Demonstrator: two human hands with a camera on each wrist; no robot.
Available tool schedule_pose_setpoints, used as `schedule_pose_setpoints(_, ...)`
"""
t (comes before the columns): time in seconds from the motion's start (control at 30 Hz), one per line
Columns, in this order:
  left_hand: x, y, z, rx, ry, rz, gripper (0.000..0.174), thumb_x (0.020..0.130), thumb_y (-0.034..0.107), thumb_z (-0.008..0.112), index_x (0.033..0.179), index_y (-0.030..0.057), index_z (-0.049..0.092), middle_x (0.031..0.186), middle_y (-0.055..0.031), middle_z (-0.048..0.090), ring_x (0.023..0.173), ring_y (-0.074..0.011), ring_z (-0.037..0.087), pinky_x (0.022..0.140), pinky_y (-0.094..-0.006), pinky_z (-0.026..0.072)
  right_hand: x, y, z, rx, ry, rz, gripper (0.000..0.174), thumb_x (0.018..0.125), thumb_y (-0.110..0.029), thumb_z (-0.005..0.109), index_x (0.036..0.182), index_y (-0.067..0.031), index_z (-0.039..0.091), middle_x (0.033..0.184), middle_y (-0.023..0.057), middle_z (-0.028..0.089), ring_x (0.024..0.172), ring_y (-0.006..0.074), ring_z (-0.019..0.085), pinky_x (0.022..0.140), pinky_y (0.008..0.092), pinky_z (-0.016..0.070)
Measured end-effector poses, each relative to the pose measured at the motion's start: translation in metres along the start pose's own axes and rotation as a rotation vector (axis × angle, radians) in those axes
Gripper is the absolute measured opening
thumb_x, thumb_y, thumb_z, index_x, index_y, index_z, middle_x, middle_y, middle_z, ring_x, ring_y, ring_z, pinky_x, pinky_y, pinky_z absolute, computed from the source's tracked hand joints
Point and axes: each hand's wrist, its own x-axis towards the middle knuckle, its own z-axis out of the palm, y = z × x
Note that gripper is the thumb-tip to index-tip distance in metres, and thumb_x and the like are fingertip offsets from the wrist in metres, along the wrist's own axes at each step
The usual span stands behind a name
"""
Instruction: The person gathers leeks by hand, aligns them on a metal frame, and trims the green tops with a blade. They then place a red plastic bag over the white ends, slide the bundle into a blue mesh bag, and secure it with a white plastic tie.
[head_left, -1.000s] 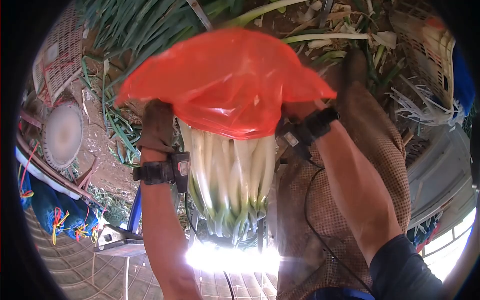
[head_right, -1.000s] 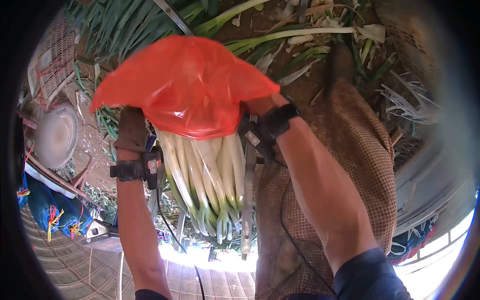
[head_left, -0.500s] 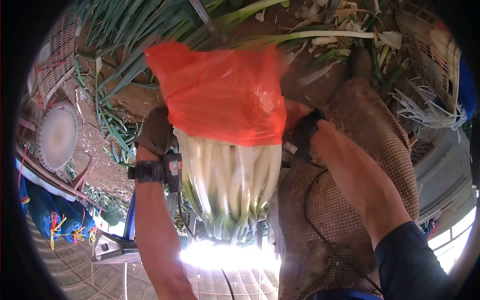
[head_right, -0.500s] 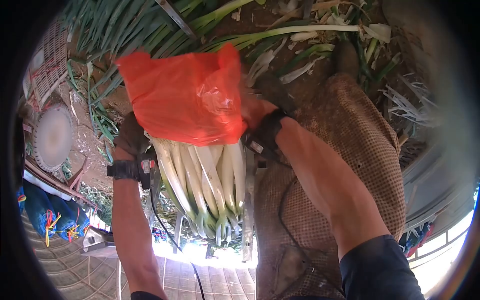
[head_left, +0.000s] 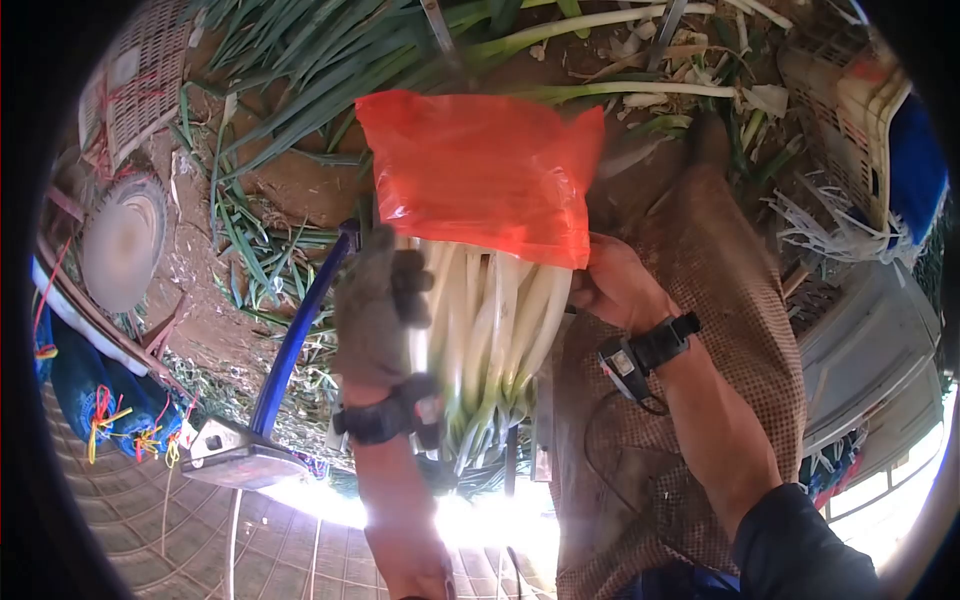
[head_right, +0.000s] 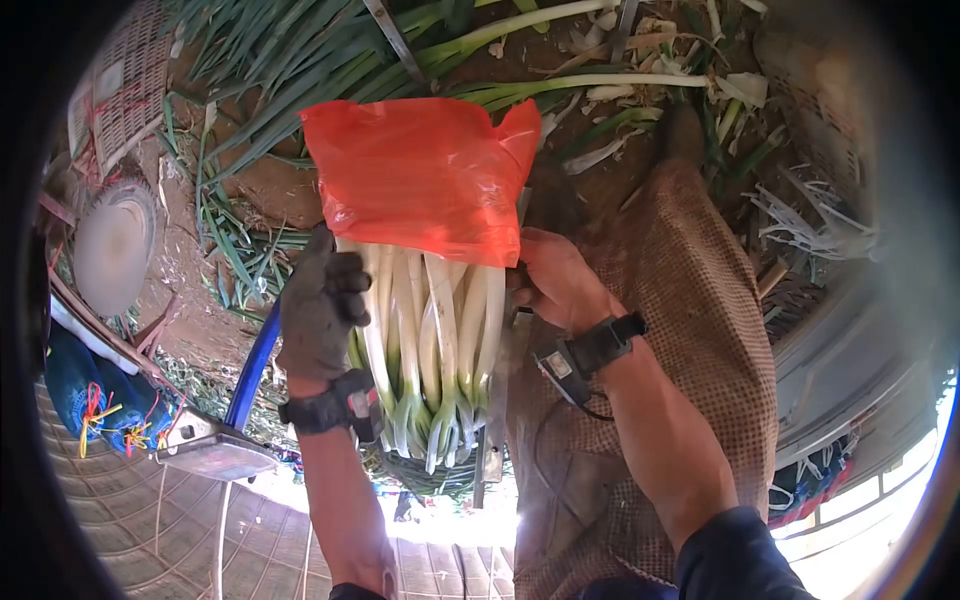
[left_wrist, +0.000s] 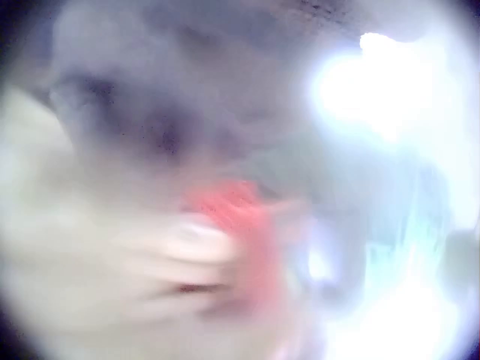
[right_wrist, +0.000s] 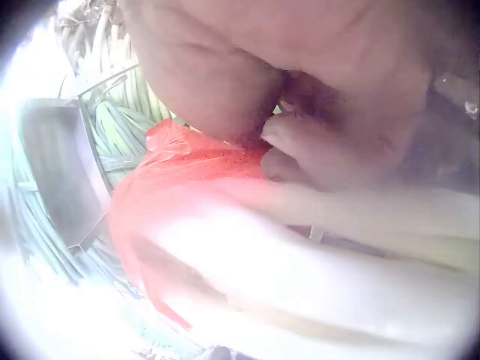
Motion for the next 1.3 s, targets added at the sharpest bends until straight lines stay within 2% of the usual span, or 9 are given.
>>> schedule_pose_setpoints(0.1, 0.002, 0.007, 0.007, -0.031, -0.035, -0.068, 0.039, 0.094, 0.045, 0.072, 0.090, 0.0074, 0.065, 0.068, 0.0010, 0.060, 0.048, -0.0044, 0.048, 0.045, -0.0206, 0.0393, -0.006, 0.002, -0.002, -0.038, 0.018, -0.042, 0.017, 0.104, -0.014, 0.054, 0.113, -0.0058, 0.066, 0.079, -0.0064, 0.055, 0.061, 0.0027, 0.042, 0.051, 0.0194, 0.0328)
schedule_pose_setpoints(0.3, 0.027, -0.002, 0.005, -0.106, -0.135, -0.054, 0.028, 0.095, 0.034, 0.072, 0.083, 0.0106, 0.063, 0.066, 0.0035, 0.055, 0.049, -0.0050, 0.046, 0.045, -0.0212, 0.0383, -0.017, 0.002, 0.014, 0.055, -0.077, -0.121, 0.011, 0.096, -0.008, 0.062, 0.106, -0.0037, 0.066, 0.082, -0.0037, 0.060, 0.061, 0.0047, 0.049, 0.049, 0.0220, 0.0365)
schedule_pose_setpoints(0.37, 0.034, -0.014, -0.004, -0.235, -0.212, -0.059, 0.020, 0.095, 0.029, 0.074, 0.090, 0.0143, 0.061, 0.070, 0.0059, 0.052, 0.051, -0.0044, 0.047, 0.045, -0.0209, 0.0400, -0.020, 0.015, 0.008, -0.109, 0.121, -0.162, 0.014, 0.094, -0.007, 0.063, 0.107, -0.0032, 0.065, 0.082, -0.0026, 0.062, 0.060, 0.0054, 0.050, 0.049, 0.0227, 0.0374)
schedule_pose_setpoints(0.47, 0.028, -0.041, -0.031, -0.354, -0.021, -0.100, 0.025, 0.096, 0.030, 0.069, 0.082, 0.0122, 0.060, 0.066, 0.0048, 0.052, 0.051, -0.0050, 0.046, 0.046, -0.0221, 0.0371, -0.018, 0.022, -0.010, -0.197, 0.184, -0.169, 0.016, 0.092, -0.006, 0.063, 0.108, -0.0022, 0.064, 0.083, -0.0008, 0.063, 0.058, 0.0063, 0.050, 0.049, 0.0231, 0.0383)
schedule_pose_setpoints(0.6, 0.026, -0.076, -0.073, -0.433, 0.017, -0.180, 0.022, 0.098, 0.032, 0.069, 0.090, 0.0122, 0.061, 0.069, 0.0033, 0.053, 0.053, -0.0059, 0.047, 0.047, -0.0225, 0.0389, -0.023, 0.015, -0.001, -0.291, 0.254, -0.251, 0.016, 0.092, -0.006, 0.065, 0.107, -0.0012, 0.062, 0.082, 0.0004, 0.063, 0.060, 0.0064, 0.051, 0.051, 0.0232, 0.0398)
schedule_pose_setpoints(0.8, 0.012, -0.024, -0.018, -0.161, -0.083, -0.060, 0.023, 0.098, 0.035, 0.068, 0.092, 0.0147, 0.061, 0.068, 0.0035, 0.051, 0.050, -0.0059, 0.044, 0.045, -0.0231, 0.0383, -0.018, 0.032, -0.007, -0.216, 0.160, -0.214, 0.017, 0.092, -0.011, 0.071, 0.103, -0.0020, 0.062, 0.081, -0.0006, 0.063, 0.062, 0.0065, 0.052, 0.053, 0.0235, 0.0409)
schedule_pose_setpoints(1.0, 0.052, -0.027, -0.023, -0.454, -0.132, -0.332, 0.031, 0.101, 0.033, 0.068, 0.079, 0.0217, 0.049, 0.056, 0.0097, 0.037, 0.039, -0.0040, 0.029, 0.037, -0.0251, 0.0263, -0.024, 0.030, -0.001, -0.261, 0.157, -0.202, 0.014, 0.089, -0.010, 0.070, 0.100, -0.0037, 0.062, 0.079, -0.0017, 0.062, 0.062, 0.0064, 0.053, 0.052, 0.0233, 0.0404)
schedule_pose_setpoints(1.23, 0.045, -0.068, -0.040, -0.366, 0.030, -0.224, 0.024, 0.100, 0.030, 0.069, 0.084, 0.0219, 0.052, 0.058, 0.0091, 0.039, 0.042, -0.0053, 0.033, 0.038, -0.0236, 0.0310, -0.017, 0.029, -0.006, -0.379, 0.124, -0.280, 0.011, 0.091, -0.006, 0.068, 0.102, -0.0067, 0.065, 0.085, 0.0000, 0.066, 0.067, 0.0068, 0.055, 0.056, 0.0234, 0.0433)
schedule_pose_setpoints(1.3, 0.087, -0.100, -0.074, -0.278, -0.153, -0.155, 0.016, 0.102, 0.031, 0.063, 0.091, 0.0204, 0.058, 0.063, 0.0074, 0.047, 0.048, -0.0042, 0.040, 0.041, -0.0224, 0.0350, -0.018, 0.043, -0.011, -0.366, 0.124, -0.356, 0.012, 0.090, -0.005, 0.067, 0.102, -0.0064, 0.065, 0.085, -0.0009, 0.066, 0.071, 0.0062, 0.055, 0.059, 0.0240, 0.0443)
